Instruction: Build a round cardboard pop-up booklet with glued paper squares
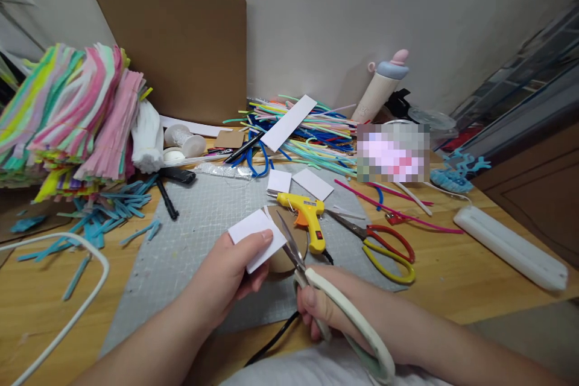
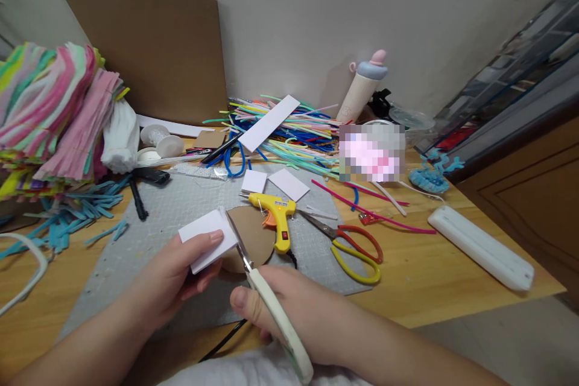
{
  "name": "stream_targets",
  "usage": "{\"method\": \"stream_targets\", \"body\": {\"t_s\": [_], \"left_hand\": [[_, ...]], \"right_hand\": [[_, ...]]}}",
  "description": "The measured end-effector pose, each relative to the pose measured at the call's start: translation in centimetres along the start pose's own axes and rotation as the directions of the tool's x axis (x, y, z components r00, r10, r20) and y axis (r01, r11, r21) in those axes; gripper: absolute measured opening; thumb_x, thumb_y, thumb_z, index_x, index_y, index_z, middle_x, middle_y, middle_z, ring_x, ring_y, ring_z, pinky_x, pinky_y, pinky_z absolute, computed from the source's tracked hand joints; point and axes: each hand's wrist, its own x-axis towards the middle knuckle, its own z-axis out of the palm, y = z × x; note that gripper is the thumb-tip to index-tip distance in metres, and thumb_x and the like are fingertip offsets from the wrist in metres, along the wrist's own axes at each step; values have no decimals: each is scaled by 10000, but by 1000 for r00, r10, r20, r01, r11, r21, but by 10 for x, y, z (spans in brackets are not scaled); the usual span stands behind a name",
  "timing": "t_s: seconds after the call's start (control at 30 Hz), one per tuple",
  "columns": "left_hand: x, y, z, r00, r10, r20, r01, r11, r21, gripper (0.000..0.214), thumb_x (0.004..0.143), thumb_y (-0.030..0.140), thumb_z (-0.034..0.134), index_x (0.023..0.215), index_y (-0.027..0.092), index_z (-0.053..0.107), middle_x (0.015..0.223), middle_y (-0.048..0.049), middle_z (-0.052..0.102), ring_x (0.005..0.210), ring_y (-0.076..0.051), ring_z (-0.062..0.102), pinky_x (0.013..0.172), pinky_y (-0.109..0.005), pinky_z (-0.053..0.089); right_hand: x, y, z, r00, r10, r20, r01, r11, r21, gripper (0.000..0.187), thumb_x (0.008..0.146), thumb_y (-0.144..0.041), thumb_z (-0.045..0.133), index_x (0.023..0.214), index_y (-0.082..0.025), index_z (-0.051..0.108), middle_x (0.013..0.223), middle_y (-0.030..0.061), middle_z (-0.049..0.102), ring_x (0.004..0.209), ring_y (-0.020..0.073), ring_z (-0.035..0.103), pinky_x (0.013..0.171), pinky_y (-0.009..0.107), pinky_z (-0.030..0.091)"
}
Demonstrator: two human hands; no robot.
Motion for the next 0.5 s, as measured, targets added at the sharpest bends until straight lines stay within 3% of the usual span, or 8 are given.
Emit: {"method": "stream_targets", "body": {"t_s": [0.23,0.4,0.5], "left_hand": [[1,-3,0,1000,10,-15,-10,999,48,343,799,476,571,646,179,497,377,48,427,342,-60,286,328,-165,155],[2,-4,1,1000,1,-15,-1,1000,9,321,785,460,591,659,179,502,391,50,430,358,-65,299,350,-175,145],[2,-6,1,1000,9,-25,-9,1000,-14,316,784,453,598,660,182,491,396,54,423,369,-66,297,363,-178,131]], "right_hand": [[-2,-15,-1,997,56,-53,-61,994,-92,559,844,-726,407,780,-179,502,687,-12,495,622,123,466,564,235,373],[-2,-10,2,977,180,-113,-185,982,-29,545,814,-727,470,756,-186,474,617,-36,454,541,101,424,480,216,310],[0,-4,4,973,181,-145,-184,983,-8,540,816,-720,474,704,-192,444,560,-52,407,490,85,380,439,210,265]]}}
